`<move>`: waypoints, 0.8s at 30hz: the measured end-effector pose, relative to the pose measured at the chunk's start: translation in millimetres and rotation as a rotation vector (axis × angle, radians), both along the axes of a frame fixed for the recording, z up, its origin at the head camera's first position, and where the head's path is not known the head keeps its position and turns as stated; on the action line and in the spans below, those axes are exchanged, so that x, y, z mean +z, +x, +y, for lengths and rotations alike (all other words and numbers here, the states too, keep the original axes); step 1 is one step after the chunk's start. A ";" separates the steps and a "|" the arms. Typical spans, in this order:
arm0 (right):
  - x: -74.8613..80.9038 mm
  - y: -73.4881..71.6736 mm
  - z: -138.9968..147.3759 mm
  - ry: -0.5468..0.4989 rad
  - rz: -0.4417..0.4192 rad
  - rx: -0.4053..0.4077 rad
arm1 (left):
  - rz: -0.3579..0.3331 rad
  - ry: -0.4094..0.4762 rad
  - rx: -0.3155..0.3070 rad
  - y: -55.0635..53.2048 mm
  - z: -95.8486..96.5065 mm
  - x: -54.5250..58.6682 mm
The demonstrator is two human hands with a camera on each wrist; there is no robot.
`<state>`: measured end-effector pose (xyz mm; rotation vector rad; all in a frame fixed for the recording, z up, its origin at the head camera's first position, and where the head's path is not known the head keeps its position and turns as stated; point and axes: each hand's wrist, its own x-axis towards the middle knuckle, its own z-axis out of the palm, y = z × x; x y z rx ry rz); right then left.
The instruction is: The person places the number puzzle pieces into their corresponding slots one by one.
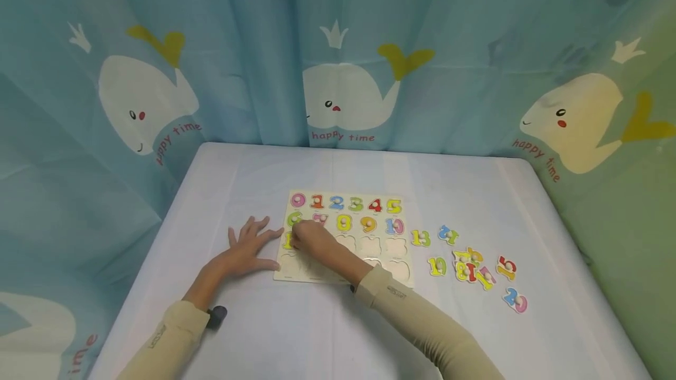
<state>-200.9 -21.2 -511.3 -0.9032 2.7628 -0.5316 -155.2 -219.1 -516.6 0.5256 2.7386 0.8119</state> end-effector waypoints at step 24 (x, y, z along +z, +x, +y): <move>13.4 14.1 32.7 0.036 -0.005 0.049 | 0.020 -0.006 0.007 0.6 2.9 0.1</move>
